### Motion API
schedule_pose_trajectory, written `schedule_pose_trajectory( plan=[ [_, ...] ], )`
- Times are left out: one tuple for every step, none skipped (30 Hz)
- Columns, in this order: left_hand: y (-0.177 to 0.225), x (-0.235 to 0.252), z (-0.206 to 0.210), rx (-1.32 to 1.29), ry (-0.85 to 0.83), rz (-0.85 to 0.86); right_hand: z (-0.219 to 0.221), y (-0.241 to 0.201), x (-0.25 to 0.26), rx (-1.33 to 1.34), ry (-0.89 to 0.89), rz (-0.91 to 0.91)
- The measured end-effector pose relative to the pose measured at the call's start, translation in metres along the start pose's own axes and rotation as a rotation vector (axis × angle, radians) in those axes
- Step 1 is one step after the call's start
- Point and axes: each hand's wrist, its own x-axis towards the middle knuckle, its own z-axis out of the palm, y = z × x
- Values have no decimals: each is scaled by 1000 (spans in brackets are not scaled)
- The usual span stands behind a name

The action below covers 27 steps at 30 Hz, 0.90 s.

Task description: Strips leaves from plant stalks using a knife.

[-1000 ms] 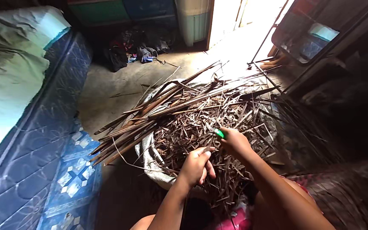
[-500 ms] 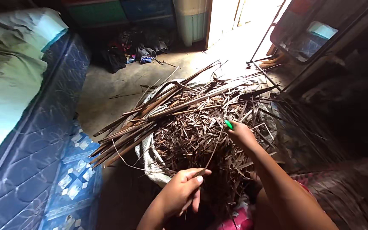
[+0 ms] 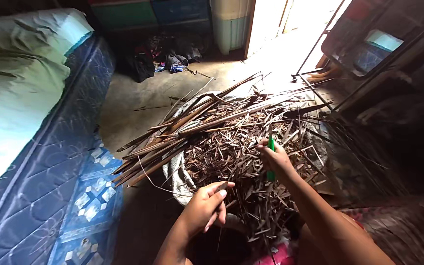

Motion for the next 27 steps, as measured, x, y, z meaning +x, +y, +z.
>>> schedule_pose_trajectory(
  plan=[
    [0, 3, 3, 12, 14, -2, 6, 1, -4, 50, -66, -6],
    [0, 6, 5, 27, 23, -8, 10, 1, -9, 84, -124, -7],
    [1, 8, 8, 39, 29, -21, 15, 1, -13, 108, -171, -8],
    [1, 11, 12, 50, 35, -31, 18, 1, -16, 118, -206, -13],
    [1, 14, 15, 58, 43, -39, 21, 0, -19, 121, -229, -15],
    [1, 17, 19, 63, 53, -41, 24, 0, -21, 123, -230, -17],
    [0, 20, 22, 72, 63, -43, 25, 0, -21, 120, -219, -14],
    [0, 22, 25, 95, 73, -49, 26, -1, -21, 118, -198, -10],
    [1, 24, 27, 138, 80, -64, 25, -2, -20, 122, -172, -9],
    [1, 26, 29, 195, 89, -84, 23, -2, -18, 131, -140, -11],
    [2, 29, 30, 260, 101, -98, 21, -3, -16, 144, -104, -8],
    [2, 31, 32, 327, 117, -101, 19, -3, -14, 155, -70, -9],
    [1, 34, 34, 392, 142, -88, 16, -4, -12, 142, -44, -14],
    [-1, 36, 36, 453, 174, -62, 14, -4, -11, 82, -32, -23],
    [-3, 38, 38, 508, 214, -37, 13, -4, -10, -35, -37, -37],
    [-3, 40, 39, 566, 257, -20, 12, -4, -11, -202, -62, -49],
    [-5, 43, 40, 623, 311, -5, 13, -7, -15, -391, -122, -43],
    [-5, 45, 41, 672, 367, 1, 15, -11, -20, -560, -210, -14],
    [-3, 47, 42, 707, 416, -9, 20, -13, -27, -696, -301, 23],
    [0, 49, 43, 717, 453, -29, 27, -16, -35, -802, -384, 64],
    [2, 52, 44, 716, 486, -47, 35, -18, -44, -879, -451, 109],
    [4, 54, 44, 717, 510, -69, 42, -19, -52, -939, -500, 152],
    [6, 57, 45, 726, 519, -93, 47, -20, -58, -970, -525, 193],
    [8, 58, 46, 738, 521, -115, 51, -20, -62, -984, -526, 223],
    [10, 59, 47, 752, 522, -124, 53, -21, -64, -1003, -516, 237],
    [10, 60, 48, 766, 523, -124, 53, -22, -64, -1021, -505, 239],
    [11, 60, 50, 775, 522, -124, 52, -23, -63, -1030, -497, 241]
  ],
)
